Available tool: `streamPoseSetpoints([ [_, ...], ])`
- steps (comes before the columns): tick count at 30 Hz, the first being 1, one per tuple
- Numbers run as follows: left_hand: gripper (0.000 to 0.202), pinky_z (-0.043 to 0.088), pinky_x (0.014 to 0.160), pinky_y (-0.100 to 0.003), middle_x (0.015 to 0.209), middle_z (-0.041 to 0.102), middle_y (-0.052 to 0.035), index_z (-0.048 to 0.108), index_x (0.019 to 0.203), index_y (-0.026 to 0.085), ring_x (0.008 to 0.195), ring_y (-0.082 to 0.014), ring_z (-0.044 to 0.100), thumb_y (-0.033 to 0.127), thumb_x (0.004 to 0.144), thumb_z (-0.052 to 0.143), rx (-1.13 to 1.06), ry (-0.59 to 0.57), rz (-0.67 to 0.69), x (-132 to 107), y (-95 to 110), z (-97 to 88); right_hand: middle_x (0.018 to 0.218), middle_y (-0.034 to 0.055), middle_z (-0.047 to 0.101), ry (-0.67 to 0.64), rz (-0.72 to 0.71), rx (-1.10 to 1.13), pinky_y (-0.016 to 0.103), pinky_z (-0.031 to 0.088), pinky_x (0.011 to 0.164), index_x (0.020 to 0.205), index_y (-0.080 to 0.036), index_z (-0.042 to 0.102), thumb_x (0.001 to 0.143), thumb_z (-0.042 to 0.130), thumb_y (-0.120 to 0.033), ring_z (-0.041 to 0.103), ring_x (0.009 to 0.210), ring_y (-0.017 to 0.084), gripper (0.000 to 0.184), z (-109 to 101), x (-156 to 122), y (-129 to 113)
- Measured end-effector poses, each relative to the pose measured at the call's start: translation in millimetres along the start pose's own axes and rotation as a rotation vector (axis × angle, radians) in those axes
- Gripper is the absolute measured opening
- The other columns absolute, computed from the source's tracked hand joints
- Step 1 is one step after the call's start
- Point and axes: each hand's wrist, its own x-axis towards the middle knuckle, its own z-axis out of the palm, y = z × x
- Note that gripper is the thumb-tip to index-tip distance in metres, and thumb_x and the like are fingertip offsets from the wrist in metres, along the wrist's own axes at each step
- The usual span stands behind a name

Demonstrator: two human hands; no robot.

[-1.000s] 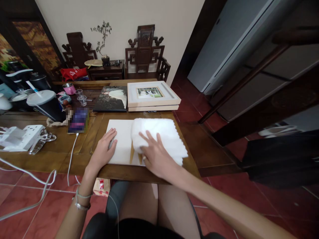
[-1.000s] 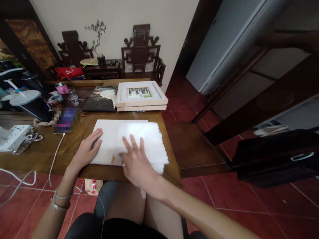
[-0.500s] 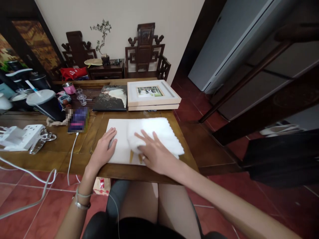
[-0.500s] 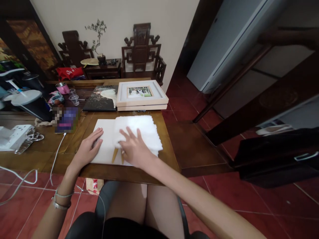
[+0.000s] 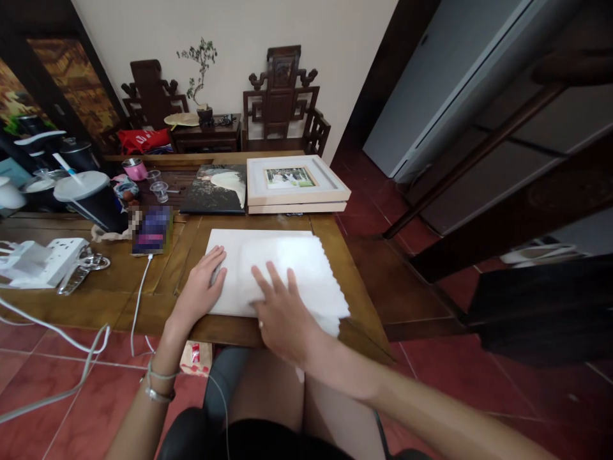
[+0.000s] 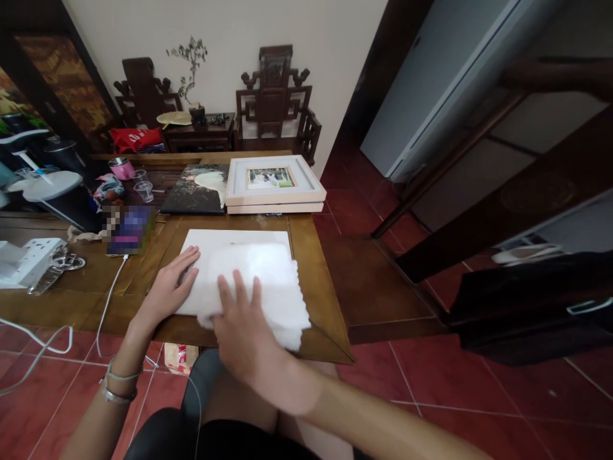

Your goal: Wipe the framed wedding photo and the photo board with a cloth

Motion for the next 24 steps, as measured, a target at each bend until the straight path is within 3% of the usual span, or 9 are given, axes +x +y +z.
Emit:
streamPoseSetpoints([
  [4,0.045,0.033,0.114,-0.045,0.137,0.053,-0.0202,0.058,0.126,0.003,0.134,-0.0262,0.045,0.03,0.092,0.044,0.007,-0.012,0.004,0,-2,0.7,0.156,0.0138,0.027,-0.069,-0.132,0.051,0.07,0.009,0.109,0.095,-0.018,0.075,0.08,0.062,-0.027,0.009,0.142,0.046,0.022,6,-37,-18],
  [7,0.044,0.033,0.114,-0.047,0.138,0.053,-0.0187,0.058,0.126,0.006,0.134,-0.0261,0.044,0.029,0.092,0.043,0.007,-0.013,0.004,0,-3,1.1,0.156,0.0157,0.025,-0.121,-0.19,0.054,0.069,0.011,0.109,0.099,-0.017,0.073,0.079,0.063,-0.028,0.01,0.142,0.045,0.025,2,-39,-16],
  [13,0.042,0.032,0.114,-0.048,0.139,0.053,-0.0164,0.058,0.126,0.01,0.134,-0.0253,0.044,0.029,0.092,0.044,-0.015,-0.009,-0.004,-1,-2,1.6,0.151,0.013,0.037,0.009,-0.085,-0.043,0.064,0.017,0.111,0.104,-0.019,0.071,0.08,0.056,-0.016,0.021,0.142,0.037,0.028,-10,10,14],
  [19,0.042,0.032,0.114,-0.045,0.138,0.053,-0.0179,0.059,0.126,0.008,0.134,-0.0247,0.044,0.029,0.092,0.044,-0.018,-0.003,-0.001,-1,-3,1.7,0.15,0.0198,0.036,0.061,0.012,-0.073,0.065,0.026,0.106,0.121,-0.009,0.06,0.087,0.042,-0.011,0.021,0.141,0.039,0.039,-21,73,42],
  [24,0.041,0.032,0.114,-0.046,0.137,0.054,-0.0169,0.059,0.125,0.009,0.134,-0.024,0.045,0.029,0.095,0.039,-0.023,0.0,-0.009,0,-3,1.8,0.15,0.022,0.035,0.09,0.044,-0.08,0.069,0.022,0.105,0.117,-0.01,0.063,0.084,0.047,-0.014,0.021,0.14,0.043,0.037,-16,76,36],
])
